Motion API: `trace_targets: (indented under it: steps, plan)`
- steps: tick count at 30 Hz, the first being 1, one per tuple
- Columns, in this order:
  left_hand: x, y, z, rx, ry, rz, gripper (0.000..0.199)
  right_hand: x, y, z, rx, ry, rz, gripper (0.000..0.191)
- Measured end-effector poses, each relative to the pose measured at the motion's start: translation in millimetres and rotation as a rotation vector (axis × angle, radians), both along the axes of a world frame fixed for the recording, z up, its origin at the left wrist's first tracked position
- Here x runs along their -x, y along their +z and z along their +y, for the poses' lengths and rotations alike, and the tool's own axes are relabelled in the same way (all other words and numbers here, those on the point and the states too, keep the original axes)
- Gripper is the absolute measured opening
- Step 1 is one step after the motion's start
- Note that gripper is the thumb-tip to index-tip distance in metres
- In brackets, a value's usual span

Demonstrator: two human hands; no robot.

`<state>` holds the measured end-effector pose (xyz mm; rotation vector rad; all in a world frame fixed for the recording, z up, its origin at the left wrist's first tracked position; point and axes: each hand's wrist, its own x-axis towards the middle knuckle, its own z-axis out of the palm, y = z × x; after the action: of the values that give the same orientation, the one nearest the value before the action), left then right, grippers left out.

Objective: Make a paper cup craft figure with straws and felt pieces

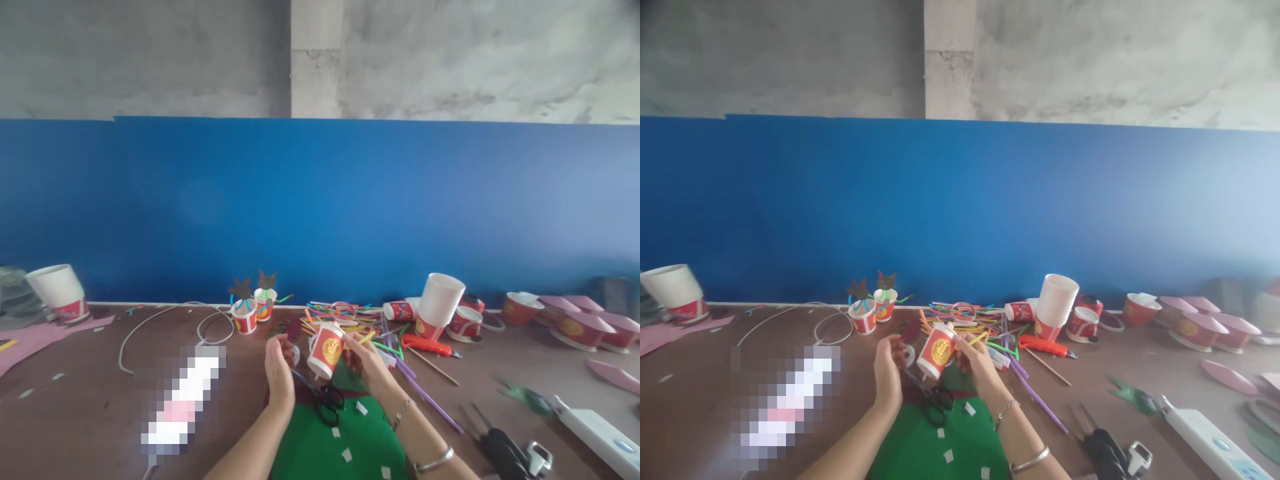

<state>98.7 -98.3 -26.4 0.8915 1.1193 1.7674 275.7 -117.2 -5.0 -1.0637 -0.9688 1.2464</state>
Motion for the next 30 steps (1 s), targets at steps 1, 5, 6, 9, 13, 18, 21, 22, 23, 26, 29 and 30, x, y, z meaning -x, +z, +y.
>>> trace_targets:
  steps: [1,5,6,9,13,18,21,22,23,26,29,30]
  plan:
    - [0,-0.2,0,0.005,0.015,0.001,0.04,2,2.5,6,0.011,-0.021,-0.027,0.04]
    - [-2,0.5,-2,-0.021,0.034,0.005,0.04,19,13.2,33,0.045,0.013,-0.151,0.041]
    - [-2,0.6,-2,-0.031,0.034,0.008,0.04,24,15.5,40,0.05,0.026,-0.165,0.04]
    - [-4,0.3,-2,-0.05,0.033,0.016,0.041,38,20.2,59,0.069,0.061,-0.199,0.037]
    - [-5,-1.3,0,-0.06,0.042,0.022,0.039,46,21.4,73,0.087,0.085,-0.258,0.032]
    - [-3,2.0,-2,-0.088,0.038,0.053,0.032,31,19.5,74,0.078,0.09,-0.361,0.021]
    - [-3,8.7,-12,-0.148,-0.067,0.226,0.021,3,18.2,65,0.062,0.06,-0.46,0.018]
    - [-4,11.2,-17,-0.194,-0.14,0.345,0.017,-8,17.8,60,0.047,0.034,-0.498,0.016]
    - [-6,13.5,-21,-0.249,-0.225,0.482,0.015,-20,17.4,54,0.033,0.006,-0.541,0.012]
    - [-14,17.4,-35,-0.442,-0.503,0.883,0.017,-46,16.3,31,-0.001,-0.081,-0.671,0.005]
    - [-21,14.8,-44,-0.58,-0.736,1.116,0.012,-53,15.5,6,-0.019,-0.121,-0.917,0.005]
    - [-22,13.0,-45,-0.6,-0.79,1.158,0.012,-51,15.0,-1,-0.035,-0.111,-1.048,0.009]
